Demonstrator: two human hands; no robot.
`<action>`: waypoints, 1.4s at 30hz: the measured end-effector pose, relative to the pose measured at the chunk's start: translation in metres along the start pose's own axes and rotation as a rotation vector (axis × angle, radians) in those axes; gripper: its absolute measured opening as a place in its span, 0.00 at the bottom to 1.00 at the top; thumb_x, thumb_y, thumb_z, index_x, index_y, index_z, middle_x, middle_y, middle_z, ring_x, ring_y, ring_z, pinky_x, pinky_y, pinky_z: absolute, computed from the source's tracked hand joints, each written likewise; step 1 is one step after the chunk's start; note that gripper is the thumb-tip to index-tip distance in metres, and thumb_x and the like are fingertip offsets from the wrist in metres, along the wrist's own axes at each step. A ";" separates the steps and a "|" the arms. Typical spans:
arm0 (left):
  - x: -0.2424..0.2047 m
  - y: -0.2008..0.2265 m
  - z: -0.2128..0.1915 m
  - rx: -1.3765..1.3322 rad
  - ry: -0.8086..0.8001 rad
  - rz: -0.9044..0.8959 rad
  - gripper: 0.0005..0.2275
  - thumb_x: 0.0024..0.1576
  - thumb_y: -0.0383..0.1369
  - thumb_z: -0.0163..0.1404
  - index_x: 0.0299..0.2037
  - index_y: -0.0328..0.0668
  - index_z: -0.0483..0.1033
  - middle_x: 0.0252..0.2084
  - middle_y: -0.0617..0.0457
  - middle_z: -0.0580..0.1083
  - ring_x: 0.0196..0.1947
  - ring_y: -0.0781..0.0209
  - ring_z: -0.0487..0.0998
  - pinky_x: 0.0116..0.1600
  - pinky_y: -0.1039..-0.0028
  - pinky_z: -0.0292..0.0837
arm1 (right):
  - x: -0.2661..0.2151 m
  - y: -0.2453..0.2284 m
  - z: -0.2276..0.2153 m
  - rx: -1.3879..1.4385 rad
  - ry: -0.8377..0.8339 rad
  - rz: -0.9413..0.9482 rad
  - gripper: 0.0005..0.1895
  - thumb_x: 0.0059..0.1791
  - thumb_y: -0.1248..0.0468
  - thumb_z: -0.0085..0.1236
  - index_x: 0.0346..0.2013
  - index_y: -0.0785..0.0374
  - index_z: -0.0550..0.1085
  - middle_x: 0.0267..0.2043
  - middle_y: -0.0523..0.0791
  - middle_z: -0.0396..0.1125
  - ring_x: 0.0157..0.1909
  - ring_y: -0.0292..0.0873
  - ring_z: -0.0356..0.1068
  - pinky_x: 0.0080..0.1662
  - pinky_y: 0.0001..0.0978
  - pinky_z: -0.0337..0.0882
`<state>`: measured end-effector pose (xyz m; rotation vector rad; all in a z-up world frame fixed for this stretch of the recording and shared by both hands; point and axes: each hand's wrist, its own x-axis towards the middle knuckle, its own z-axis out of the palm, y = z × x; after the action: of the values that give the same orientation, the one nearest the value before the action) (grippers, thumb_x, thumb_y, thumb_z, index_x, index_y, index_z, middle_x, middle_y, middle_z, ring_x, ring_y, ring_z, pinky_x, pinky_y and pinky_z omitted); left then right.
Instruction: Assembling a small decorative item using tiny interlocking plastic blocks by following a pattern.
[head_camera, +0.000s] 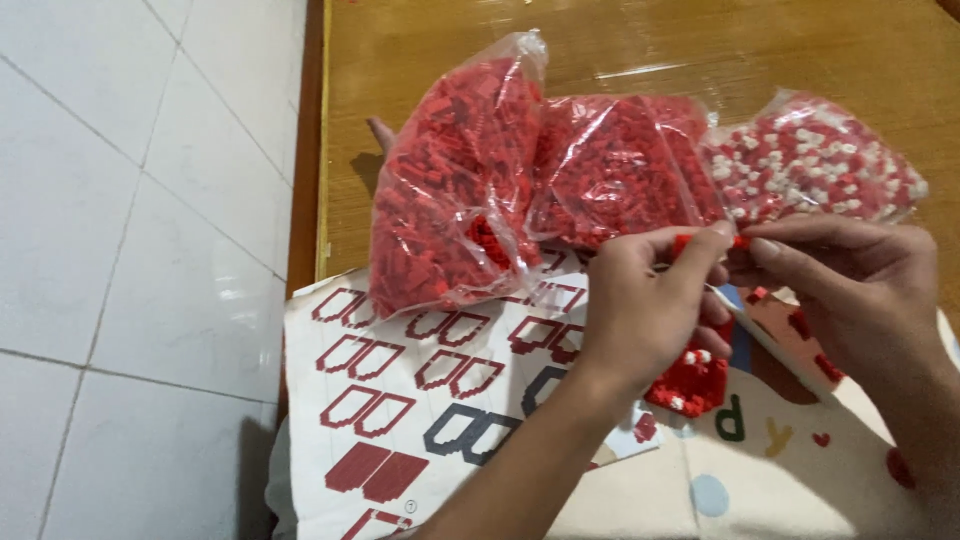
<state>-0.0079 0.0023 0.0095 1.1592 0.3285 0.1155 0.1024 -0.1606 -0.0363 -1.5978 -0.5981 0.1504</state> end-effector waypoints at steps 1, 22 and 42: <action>0.001 0.000 0.001 0.002 0.009 0.003 0.16 0.64 0.39 0.50 0.37 0.29 0.78 0.21 0.44 0.73 0.13 0.56 0.73 0.18 0.74 0.72 | -0.001 -0.004 0.003 0.006 -0.008 -0.001 0.08 0.52 0.77 0.55 0.47 0.78 0.74 0.45 0.58 0.71 0.40 0.52 0.76 0.50 0.36 0.82; 0.015 -0.022 0.003 -0.157 -0.006 0.025 0.16 0.63 0.39 0.50 0.34 0.28 0.74 0.27 0.43 0.72 0.16 0.56 0.73 0.17 0.67 0.74 | -0.001 0.021 -0.012 0.065 0.061 0.086 0.08 0.55 0.70 0.55 0.49 0.67 0.75 0.46 0.54 0.74 0.43 0.47 0.78 0.50 0.29 0.81; 0.004 0.000 -0.001 -0.066 -0.028 -0.064 0.17 0.65 0.38 0.48 0.30 0.27 0.74 0.19 0.40 0.73 0.10 0.49 0.73 0.16 0.73 0.69 | 0.000 0.009 -0.013 0.139 -0.084 -0.051 0.09 0.52 0.77 0.54 0.47 0.74 0.75 0.46 0.56 0.72 0.41 0.54 0.80 0.46 0.35 0.86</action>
<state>-0.0044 0.0043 0.0083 1.0828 0.3349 0.0537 0.1108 -0.1727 -0.0436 -1.4461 -0.6780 0.2176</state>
